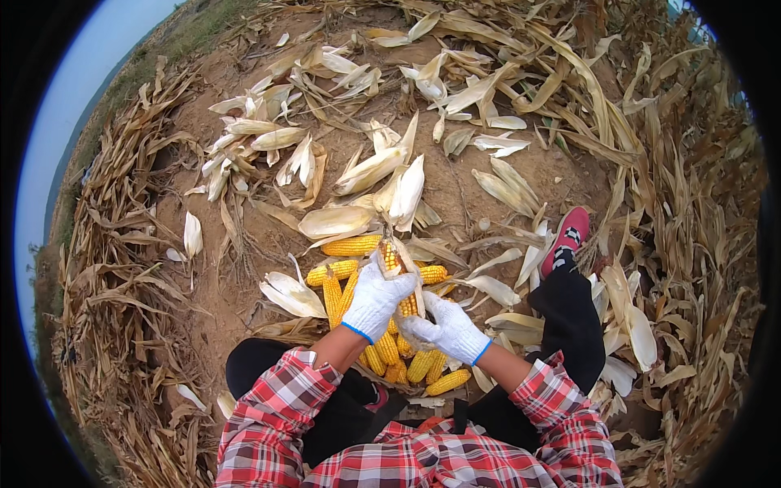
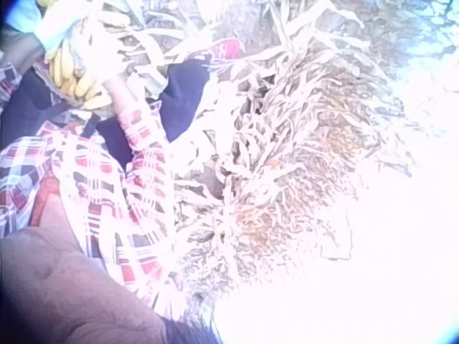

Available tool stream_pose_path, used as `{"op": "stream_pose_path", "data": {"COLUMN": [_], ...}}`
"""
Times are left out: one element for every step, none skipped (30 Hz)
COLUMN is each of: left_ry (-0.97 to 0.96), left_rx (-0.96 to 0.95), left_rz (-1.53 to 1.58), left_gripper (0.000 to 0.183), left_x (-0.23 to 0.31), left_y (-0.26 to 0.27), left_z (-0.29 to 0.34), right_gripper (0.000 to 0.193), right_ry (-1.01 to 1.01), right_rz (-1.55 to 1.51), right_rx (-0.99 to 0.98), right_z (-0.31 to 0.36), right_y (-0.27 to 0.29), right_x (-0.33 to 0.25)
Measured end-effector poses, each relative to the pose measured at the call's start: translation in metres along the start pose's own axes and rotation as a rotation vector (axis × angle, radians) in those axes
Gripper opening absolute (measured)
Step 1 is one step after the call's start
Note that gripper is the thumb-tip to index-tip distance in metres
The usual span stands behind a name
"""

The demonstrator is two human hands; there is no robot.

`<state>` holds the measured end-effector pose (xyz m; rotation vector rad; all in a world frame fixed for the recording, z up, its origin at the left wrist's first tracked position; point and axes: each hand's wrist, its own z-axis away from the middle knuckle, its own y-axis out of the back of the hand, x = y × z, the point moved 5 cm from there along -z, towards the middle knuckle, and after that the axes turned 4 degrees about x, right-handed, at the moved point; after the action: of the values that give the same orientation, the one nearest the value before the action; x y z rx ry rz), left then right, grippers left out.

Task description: The person sits on the ground in a cornfield and shucks corn cobs by hand. They remove the husks from each cob and place the shucked corn in a growing pile while discarding the husks to the side.

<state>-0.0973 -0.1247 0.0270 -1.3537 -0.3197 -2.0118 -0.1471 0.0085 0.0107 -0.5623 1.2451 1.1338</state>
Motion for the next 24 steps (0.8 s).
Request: {"op": "stream_pose_path", "data": {"left_ry": [0.002,0.004,0.012,0.017,0.023,0.021,0.007,-0.007,-0.022,0.009,0.014,0.019,0.023,0.01,-0.003,-0.016,-0.018,-0.02,-0.022,-0.037,-0.052,-0.066,-0.119,-0.173], "left_rx": [-0.012,-0.024,-0.032,-0.041,-0.049,-0.046,-0.081,-0.116,-0.152,-0.178,-0.18,-0.182,-0.184,-0.178,-0.171,-0.165,-0.157,-0.149,-0.142,-0.158,-0.174,-0.19,-0.182,-0.173], "left_rz": [-0.045,-0.09,-0.108,-0.125,-0.142,-0.248,-0.179,-0.11,-0.04,-0.051,-0.047,-0.043,-0.034,-0.053,-0.072,-0.091,-0.122,-0.152,-0.181,-0.237,-0.293,-0.35,-0.457,-0.564], "left_gripper": [0.036,0.038,0.04,0.041,0.043,0.049,0.05,0.051,0.052,0.056,0.056,0.056,0.057,0.057,0.057,0.057,0.058,0.059,0.059,0.062,0.065,0.068,0.071,0.075], "left_x": [0.001,0.002,0.002,0.005,0.005,-0.002,-0.001,0.002,0.006,0.014,0.013,0.012,0.011,0.011,0.012,0.012,0.013,0.013,0.013,0.014,0.016,0.017,0.014,0.008], "left_y": [0.0,-0.001,-0.003,-0.006,-0.008,-0.006,-0.008,-0.011,-0.013,-0.017,-0.017,-0.017,-0.017,-0.017,-0.017,-0.018,-0.018,-0.018,-0.018,-0.02,-0.023,-0.026,-0.027,-0.027], "left_z": [-0.001,-0.002,0.0,0.002,0.003,-0.001,0.001,0.004,0.007,0.013,0.013,0.013,0.014,0.014,0.015,0.015,0.015,0.016,0.016,0.018,0.021,0.024,0.025,0.026], "right_gripper": [0.049,0.049,0.047,0.045,0.043,0.042,0.042,0.042,0.041,0.04,0.039,0.039,0.039,0.039,0.039,0.039,0.039,0.039,0.039,0.04,0.04,0.032,0.032,0.033], "right_ry": [-0.012,-0.024,-0.034,-0.042,-0.05,-0.009,0.032,0.073,0.062,0.051,0.04,0.018,-0.016,-0.05,-0.084,-0.026,0.031,0.089,0.088,0.088,0.088,0.053,0.056,0.059], "right_rz": [-0.018,-0.036,-0.015,0.007,0.029,-0.07,-0.17,-0.27,-0.252,-0.237,-0.221,-0.167,-0.159,-0.152,-0.145,-0.136,-0.127,-0.118,-0.092,-0.066,-0.04,-0.054,0.039,0.133], "right_rx": [0.001,0.002,0.016,0.032,0.047,0.084,0.121,0.159,0.193,0.228,0.264,0.258,0.247,0.236,0.224,0.263,0.301,0.339,0.345,0.35,0.356,0.329,0.29,0.25], "right_z": [0.002,0.003,0.004,0.004,0.004,0.004,0.004,0.003,0.003,0.003,0.003,0.0,0.0,0.0,0.0,-0.001,-0.001,0.0,0.0,0.002,0.002,0.001,-0.001,-0.001], "right_y": [0.001,0.002,0.004,0.007,0.01,0.012,0.013,0.014,0.017,0.021,0.024,0.025,0.025,0.025,0.026,0.029,0.033,0.036,0.04,0.046,0.052,0.054,0.054,0.053], "right_x": [-0.003,-0.005,-0.006,-0.007,-0.007,-0.006,-0.002,0.001,0.004,0.006,0.008,0.015,0.015,0.015,0.015,0.012,0.008,0.004,0.0,-0.008,-0.012,-0.01,-0.011,-0.012]}}
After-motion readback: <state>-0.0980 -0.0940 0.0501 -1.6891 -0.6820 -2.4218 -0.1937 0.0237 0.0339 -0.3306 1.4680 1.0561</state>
